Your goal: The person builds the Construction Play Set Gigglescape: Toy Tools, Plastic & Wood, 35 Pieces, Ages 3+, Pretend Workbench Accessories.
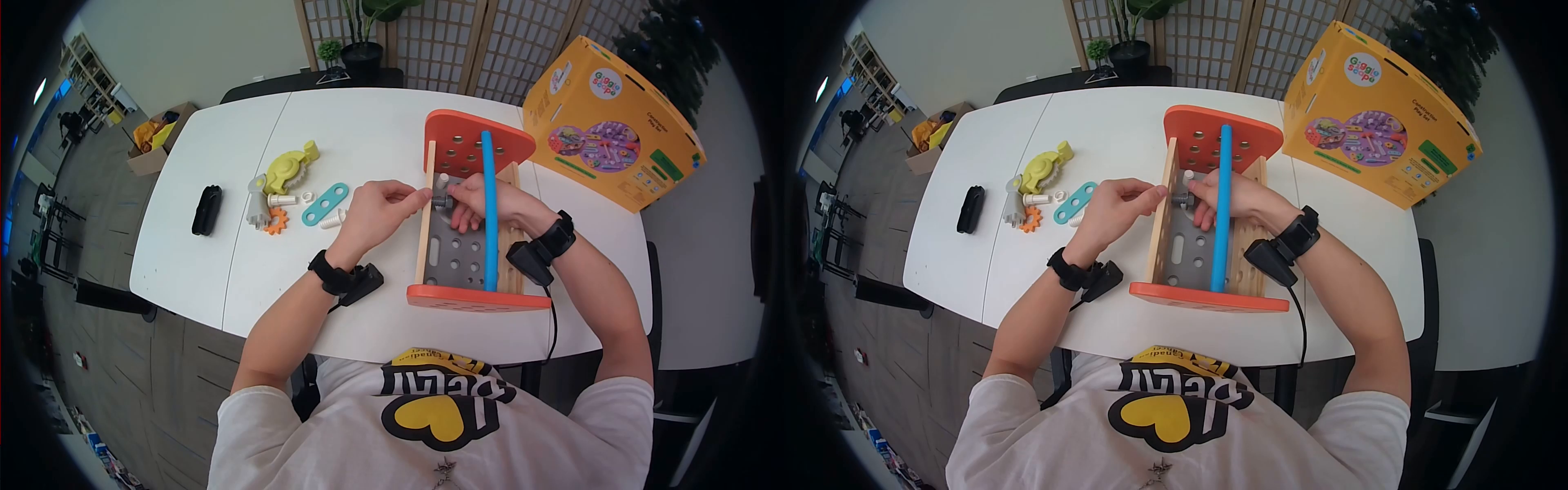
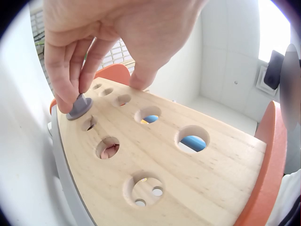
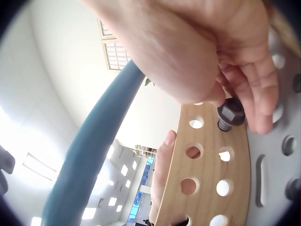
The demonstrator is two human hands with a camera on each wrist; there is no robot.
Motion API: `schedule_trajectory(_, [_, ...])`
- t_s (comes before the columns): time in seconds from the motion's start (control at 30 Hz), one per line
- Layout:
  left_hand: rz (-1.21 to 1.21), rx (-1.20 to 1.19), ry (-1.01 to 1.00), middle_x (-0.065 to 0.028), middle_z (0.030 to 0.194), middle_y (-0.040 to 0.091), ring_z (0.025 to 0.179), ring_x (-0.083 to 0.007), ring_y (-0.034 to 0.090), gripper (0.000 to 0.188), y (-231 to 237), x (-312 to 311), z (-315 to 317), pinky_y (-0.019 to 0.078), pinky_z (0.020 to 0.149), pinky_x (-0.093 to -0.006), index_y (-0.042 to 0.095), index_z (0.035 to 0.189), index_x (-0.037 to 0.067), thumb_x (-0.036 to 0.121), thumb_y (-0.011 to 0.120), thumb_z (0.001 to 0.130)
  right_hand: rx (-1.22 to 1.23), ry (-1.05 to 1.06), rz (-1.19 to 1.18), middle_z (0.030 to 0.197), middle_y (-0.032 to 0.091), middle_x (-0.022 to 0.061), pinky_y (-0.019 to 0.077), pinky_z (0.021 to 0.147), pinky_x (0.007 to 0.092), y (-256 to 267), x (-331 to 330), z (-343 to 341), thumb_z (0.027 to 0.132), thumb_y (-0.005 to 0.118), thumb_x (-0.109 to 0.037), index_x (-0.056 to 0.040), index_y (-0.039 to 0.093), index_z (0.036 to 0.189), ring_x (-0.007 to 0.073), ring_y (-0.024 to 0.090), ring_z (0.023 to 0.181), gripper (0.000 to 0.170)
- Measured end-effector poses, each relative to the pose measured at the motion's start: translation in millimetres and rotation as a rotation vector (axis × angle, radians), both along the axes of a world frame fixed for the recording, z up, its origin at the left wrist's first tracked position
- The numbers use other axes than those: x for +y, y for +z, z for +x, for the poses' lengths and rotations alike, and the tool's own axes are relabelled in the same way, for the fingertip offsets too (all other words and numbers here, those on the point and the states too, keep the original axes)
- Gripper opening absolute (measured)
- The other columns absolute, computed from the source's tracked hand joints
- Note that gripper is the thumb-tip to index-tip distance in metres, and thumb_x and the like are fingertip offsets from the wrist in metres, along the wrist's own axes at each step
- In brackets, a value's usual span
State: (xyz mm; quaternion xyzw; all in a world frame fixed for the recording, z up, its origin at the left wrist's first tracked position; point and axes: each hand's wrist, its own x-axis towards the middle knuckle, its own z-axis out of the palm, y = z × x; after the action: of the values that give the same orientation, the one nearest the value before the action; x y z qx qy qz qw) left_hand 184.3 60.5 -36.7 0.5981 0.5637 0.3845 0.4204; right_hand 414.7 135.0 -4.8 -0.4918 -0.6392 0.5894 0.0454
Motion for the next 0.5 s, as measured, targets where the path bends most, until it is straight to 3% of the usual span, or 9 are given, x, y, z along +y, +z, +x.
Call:
schedule_trajectory(0.17, [-0.003,0.009,0.003,-0.0088,0.084,0.074,0.080,-0.0136,0.067,0.053,2,-1,0,0.0526,0.075,-0.0282,0.078,0.108,-0.005,0.046,0.075,0.094,0.006,-0.041,0.101,0.078,0.071,0.0085,0.0562,0.060,0.0254,7,-10,-4,0.110,0.054,-0.037,0.0036,0.065,0.097,0.0137,0.070,0.066,0.044])
schedule_trajectory(0.27, [-0.004,0.008,-0.001,-0.0088,0.083,0.074,0.080,-0.0136,0.067,0.053,3,-1,0,0.0525,0.075,-0.0280,0.078,0.108,-0.005,0.047,0.075,0.094,-0.002,0.026,0.139,0.079,0.071,0.0062,0.0520,0.058,0.0225,1,-8,-1,0.113,0.047,-0.040,0.0024,0.064,0.112,0.0117,0.070,0.071,0.046])
schedule_trajectory(0.5, [-0.011,0.008,0.005,-0.0087,0.083,0.074,0.079,-0.0135,0.066,0.052,3,-1,2,0.0524,0.074,-0.0281,0.078,0.108,-0.004,0.046,0.075,0.094,-0.177,0.019,0.070,0.085,0.072,0.0058,0.0519,0.059,0.0252,8,-1,-8,0.110,0.051,-0.043,-0.0009,0.064,0.111,0.0122,0.068,0.070,0.044])
